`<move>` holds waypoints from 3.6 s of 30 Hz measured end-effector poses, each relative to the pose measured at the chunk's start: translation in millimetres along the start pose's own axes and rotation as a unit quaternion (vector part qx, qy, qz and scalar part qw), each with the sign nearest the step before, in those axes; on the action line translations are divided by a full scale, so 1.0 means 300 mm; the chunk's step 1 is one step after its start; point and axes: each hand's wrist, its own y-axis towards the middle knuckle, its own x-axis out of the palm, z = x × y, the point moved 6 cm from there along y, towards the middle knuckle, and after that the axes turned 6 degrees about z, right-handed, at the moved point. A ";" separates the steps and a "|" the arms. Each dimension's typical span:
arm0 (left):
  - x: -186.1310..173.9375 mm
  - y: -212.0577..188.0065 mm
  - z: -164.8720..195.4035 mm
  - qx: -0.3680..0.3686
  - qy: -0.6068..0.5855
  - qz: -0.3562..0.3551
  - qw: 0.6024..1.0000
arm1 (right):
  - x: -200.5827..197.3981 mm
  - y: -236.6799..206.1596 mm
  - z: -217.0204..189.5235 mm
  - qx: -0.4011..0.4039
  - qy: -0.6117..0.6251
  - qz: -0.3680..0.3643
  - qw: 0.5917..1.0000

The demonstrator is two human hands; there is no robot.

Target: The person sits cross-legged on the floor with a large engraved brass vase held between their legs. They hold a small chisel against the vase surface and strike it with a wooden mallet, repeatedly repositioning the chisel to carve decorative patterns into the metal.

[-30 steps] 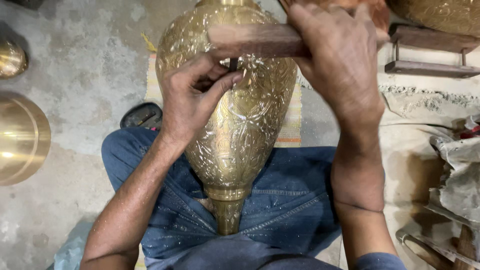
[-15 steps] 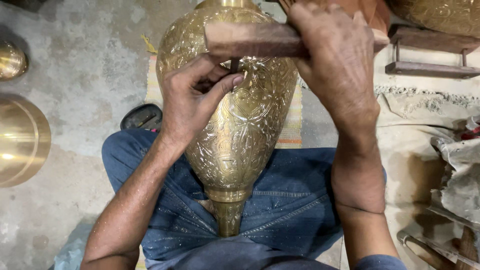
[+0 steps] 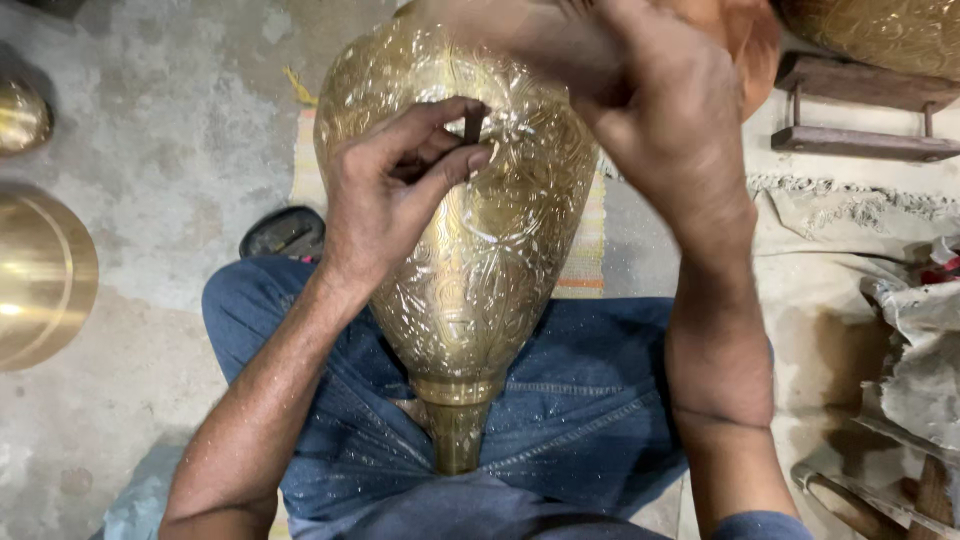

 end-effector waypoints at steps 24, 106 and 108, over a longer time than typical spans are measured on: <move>-0.009 0.004 0.009 -0.007 0.017 -0.013 1.000 | 0.039 -0.008 0.029 0.122 0.102 -0.069 0.985; -0.010 0.002 -0.005 0.044 0.027 -0.031 0.998 | 0.021 -0.006 -0.080 -0.029 -0.110 -0.082 0.990; -0.011 0.000 -0.004 0.041 0.022 -0.040 0.998 | 0.013 -0.005 -0.070 -0.011 -0.033 -0.050 0.998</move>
